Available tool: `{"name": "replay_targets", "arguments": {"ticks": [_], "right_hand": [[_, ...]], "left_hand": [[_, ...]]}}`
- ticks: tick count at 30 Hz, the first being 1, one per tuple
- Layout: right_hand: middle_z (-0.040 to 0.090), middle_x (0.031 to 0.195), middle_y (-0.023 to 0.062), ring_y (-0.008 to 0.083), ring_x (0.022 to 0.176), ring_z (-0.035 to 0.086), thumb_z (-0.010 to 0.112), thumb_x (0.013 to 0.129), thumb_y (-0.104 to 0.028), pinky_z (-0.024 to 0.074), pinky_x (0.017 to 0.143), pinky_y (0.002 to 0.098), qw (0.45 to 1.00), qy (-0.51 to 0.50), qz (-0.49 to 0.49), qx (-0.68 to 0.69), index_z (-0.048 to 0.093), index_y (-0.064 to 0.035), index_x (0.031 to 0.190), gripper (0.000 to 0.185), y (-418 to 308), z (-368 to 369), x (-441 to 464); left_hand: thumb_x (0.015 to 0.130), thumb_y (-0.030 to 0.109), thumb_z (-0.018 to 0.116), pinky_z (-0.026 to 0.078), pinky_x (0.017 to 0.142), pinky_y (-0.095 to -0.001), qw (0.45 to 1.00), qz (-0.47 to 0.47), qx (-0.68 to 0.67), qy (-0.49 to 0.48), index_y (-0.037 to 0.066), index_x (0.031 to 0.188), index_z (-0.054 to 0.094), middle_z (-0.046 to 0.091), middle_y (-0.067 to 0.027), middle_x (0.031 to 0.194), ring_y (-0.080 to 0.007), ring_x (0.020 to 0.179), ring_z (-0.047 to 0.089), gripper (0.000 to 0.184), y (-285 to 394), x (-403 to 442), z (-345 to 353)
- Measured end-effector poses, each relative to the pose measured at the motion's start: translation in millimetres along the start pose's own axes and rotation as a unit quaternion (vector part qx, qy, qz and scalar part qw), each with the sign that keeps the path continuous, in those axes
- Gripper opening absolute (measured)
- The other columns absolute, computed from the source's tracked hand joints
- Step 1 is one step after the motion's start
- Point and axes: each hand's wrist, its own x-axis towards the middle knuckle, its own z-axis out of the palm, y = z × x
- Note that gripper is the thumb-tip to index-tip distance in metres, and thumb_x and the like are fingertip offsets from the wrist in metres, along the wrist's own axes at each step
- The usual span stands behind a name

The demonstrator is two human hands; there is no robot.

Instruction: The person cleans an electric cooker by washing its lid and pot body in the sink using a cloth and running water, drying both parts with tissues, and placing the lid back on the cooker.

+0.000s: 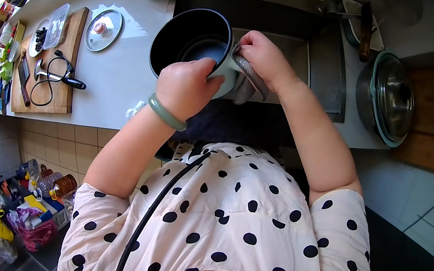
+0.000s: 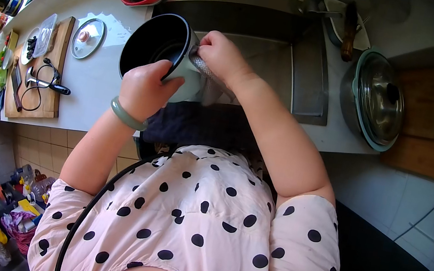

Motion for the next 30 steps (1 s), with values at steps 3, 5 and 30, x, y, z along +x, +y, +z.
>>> {"name": "replay_targets", "arguments": {"ticks": [3, 5, 30], "right_hand": [[0.055, 0.073, 0.0103, 0.0239, 0.061, 0.055, 0.054, 0.083, -0.020, 0.0447, 0.056, 0.0355, 0.996, 0.019, -0.054, -0.063, 0.050, -0.0025, 0.084, 0.018, -4, 3, -6], [0.058, 0.075, 0.0157, 0.0314, 0.063, 0.057, 0.055, 0.082, -0.024, 0.0453, 0.055, 0.0378, 0.928, 0.101, -0.255, -0.251, 0.052, -0.0040, 0.082, 0.020, -4, 12, -21], [0.057, 0.087, 0.0138, 0.0316, 0.076, 0.056, 0.057, 0.079, -0.020, 0.0445, 0.066, 0.0382, 0.774, 0.239, -0.452, -0.373, 0.051, -0.0047, 0.098, 0.026, 2, 8, -27]], "left_hand": [[0.071, 0.021, 0.066, 0.045, 0.045, -0.0317, 0.993, -0.072, -0.095, -0.008, 0.004, 0.069, 0.054, 0.057, -0.0115, 0.060, -0.0234, 0.047, 0.058, 0.021, 1, 1, -1], [0.070, 0.021, 0.066, 0.045, 0.045, -0.0316, 0.978, -0.115, -0.173, -0.011, 0.004, 0.069, 0.054, 0.057, -0.0112, 0.060, -0.0237, 0.047, 0.058, 0.021, 1, 2, -2], [0.075, 0.016, 0.065, 0.041, 0.055, -0.0241, 0.919, -0.193, -0.343, 0.016, 0.000, 0.079, 0.056, 0.056, -0.0026, 0.066, -0.0083, 0.060, 0.050, 0.019, -4, 2, -3]]}}
